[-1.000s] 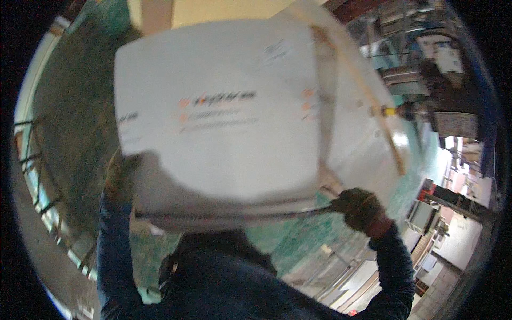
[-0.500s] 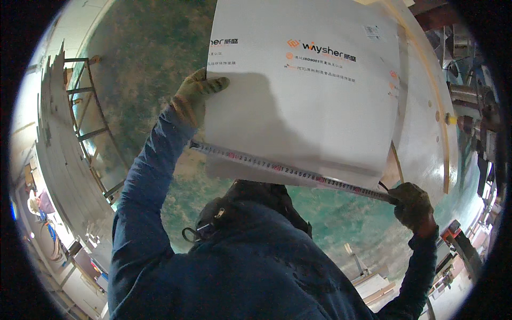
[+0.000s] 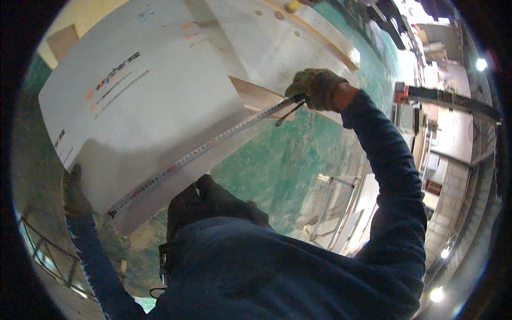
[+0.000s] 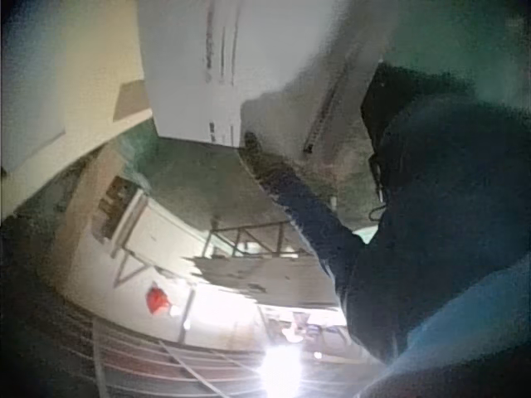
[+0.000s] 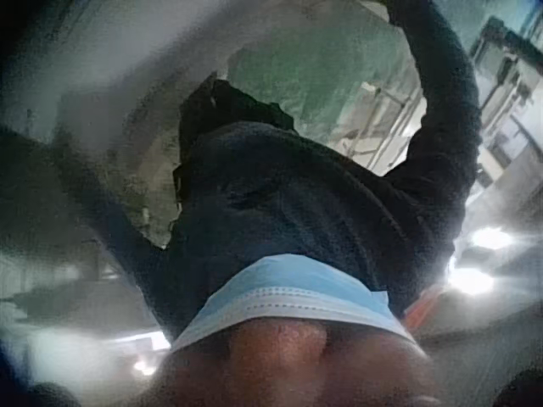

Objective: The person measures white panels with a tape measure, marks them, and drills holes using a drill press. They handle multiple panels, moving them between a stack and the drill press, and place drilled panels on a nearby table.

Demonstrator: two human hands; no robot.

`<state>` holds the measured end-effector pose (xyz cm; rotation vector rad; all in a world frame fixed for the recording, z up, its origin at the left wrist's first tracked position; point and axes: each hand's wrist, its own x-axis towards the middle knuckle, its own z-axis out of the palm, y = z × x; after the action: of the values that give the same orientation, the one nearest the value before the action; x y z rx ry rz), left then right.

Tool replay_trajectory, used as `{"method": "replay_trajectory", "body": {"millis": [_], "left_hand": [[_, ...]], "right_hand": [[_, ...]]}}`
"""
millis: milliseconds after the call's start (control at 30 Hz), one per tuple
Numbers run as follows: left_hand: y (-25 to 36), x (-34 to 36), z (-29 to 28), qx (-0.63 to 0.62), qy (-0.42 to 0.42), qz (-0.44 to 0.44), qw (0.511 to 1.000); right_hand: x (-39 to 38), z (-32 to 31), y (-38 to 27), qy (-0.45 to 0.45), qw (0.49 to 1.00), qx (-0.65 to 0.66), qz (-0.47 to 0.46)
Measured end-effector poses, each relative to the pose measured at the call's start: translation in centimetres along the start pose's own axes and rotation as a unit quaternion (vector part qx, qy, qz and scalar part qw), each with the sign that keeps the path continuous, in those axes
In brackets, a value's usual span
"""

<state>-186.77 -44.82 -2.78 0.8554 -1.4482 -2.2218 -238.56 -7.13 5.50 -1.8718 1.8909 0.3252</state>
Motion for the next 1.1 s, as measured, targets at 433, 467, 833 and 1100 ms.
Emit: {"method": "replay_trajectory", "body": {"millis": [433, 467, 833, 1100], "left_hand": [[0.0, 0.7, 0.7, 0.080, 0.016, -0.025, 0.996], [-1.9, 1.3, -2.8, 0.076, 0.072, -0.062, 0.993], [-0.3, 0.8, -0.5, 0.041, 0.040, -0.087, 0.995], [-3.5, -0.3, -5.1, -0.005, 0.072, -0.079, 0.994]], "right_hand": [[1.6, 0.5, -2.2, -0.070, 0.997, -0.024, -0.013], [1.8, 0.5, -2.0, -0.055, 0.997, -0.031, -0.044], [2.8, -0.6, -2.6, -0.138, 0.989, -0.049, 0.030], [2.8, -0.5, -2.7, -0.123, 0.991, -0.050, 0.031]]}}
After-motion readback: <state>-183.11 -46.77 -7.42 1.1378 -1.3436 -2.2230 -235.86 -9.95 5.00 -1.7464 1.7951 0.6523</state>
